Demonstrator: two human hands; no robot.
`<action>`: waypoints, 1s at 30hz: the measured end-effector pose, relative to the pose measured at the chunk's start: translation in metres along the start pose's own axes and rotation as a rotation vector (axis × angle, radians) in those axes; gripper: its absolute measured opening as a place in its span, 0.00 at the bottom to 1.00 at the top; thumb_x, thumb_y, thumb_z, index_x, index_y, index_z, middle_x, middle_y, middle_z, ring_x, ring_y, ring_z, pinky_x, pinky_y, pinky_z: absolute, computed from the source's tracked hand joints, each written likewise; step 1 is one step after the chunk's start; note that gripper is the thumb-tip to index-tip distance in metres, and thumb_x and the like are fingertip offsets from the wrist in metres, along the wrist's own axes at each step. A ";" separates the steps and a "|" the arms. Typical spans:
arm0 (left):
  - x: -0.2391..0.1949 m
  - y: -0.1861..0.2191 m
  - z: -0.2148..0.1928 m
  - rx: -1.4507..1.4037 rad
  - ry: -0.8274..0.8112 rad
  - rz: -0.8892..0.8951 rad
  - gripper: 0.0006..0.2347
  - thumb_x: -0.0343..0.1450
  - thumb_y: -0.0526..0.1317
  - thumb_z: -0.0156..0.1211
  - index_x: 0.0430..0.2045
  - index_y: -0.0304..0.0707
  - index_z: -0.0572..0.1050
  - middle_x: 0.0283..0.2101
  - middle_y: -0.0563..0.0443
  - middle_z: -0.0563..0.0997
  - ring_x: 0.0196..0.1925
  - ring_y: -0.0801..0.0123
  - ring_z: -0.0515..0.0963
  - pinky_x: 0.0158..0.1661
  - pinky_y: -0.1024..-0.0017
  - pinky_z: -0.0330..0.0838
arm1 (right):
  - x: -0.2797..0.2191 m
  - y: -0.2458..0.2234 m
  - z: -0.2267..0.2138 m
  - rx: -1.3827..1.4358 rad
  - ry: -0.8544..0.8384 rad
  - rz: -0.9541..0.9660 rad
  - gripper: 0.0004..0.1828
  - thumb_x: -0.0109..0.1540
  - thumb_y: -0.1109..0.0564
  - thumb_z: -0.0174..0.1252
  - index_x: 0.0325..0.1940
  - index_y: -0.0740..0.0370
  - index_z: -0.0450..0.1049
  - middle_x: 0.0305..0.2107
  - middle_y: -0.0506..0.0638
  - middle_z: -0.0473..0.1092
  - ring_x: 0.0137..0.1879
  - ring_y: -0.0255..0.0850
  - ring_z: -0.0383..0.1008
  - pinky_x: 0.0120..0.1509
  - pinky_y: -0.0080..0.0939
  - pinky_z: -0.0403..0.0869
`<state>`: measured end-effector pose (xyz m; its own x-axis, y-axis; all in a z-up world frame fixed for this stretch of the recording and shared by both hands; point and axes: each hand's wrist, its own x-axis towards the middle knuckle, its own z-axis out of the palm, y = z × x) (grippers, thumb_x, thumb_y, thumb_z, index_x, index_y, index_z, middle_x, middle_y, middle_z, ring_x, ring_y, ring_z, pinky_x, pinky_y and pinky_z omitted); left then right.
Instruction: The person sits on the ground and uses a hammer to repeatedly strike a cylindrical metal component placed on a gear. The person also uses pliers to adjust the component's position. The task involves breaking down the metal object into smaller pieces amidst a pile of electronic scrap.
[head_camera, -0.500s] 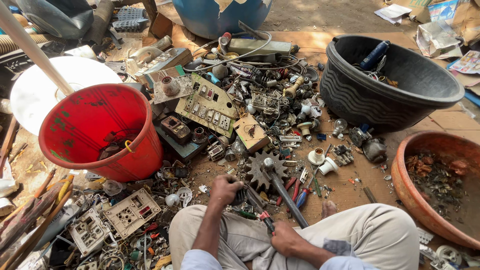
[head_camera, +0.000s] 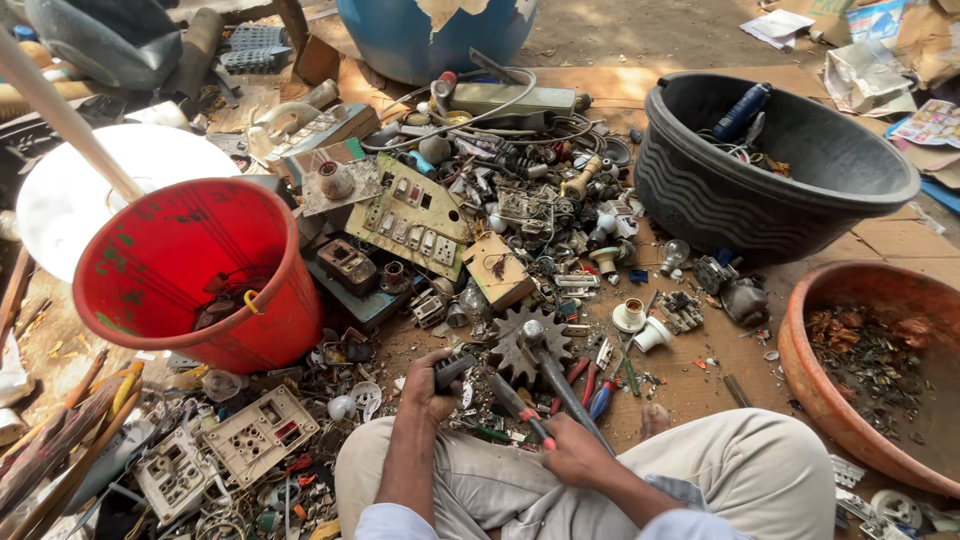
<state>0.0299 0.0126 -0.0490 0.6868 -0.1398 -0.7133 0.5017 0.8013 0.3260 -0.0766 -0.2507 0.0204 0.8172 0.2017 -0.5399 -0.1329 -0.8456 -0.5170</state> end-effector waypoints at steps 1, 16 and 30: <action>0.000 -0.001 0.001 -0.043 -0.015 -0.024 0.13 0.69 0.39 0.63 0.41 0.27 0.72 0.30 0.38 0.80 0.20 0.66 0.77 0.13 0.79 0.68 | 0.005 -0.008 0.001 -0.003 -0.015 0.029 0.20 0.57 0.57 0.58 0.53 0.64 0.76 0.50 0.57 0.69 0.57 0.53 0.73 0.66 0.50 0.69; -0.072 -0.009 0.057 0.476 -0.172 -0.225 0.36 0.66 0.72 0.37 0.42 0.35 0.76 0.29 0.37 0.83 0.20 0.57 0.83 0.17 0.66 0.78 | 0.065 -0.021 -0.017 0.954 0.201 -0.260 0.21 0.65 0.51 0.60 0.56 0.70 0.76 0.40 0.52 0.78 0.44 0.39 0.77 0.50 0.41 0.77; 0.015 -0.034 0.028 0.347 -0.147 0.153 0.15 0.77 0.44 0.51 0.45 0.25 0.73 0.35 0.39 0.81 0.26 0.61 0.82 0.23 0.69 0.82 | 0.079 0.008 -0.028 0.219 0.729 -0.163 0.25 0.61 0.50 0.61 0.58 0.69 0.74 0.45 0.55 0.74 0.46 0.45 0.77 0.49 0.47 0.77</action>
<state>0.0377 -0.0329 -0.0538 0.8224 -0.1365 -0.5523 0.5187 0.5787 0.6294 0.0023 -0.2557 -0.0077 0.9882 -0.1255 0.0882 -0.0253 -0.7007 -0.7130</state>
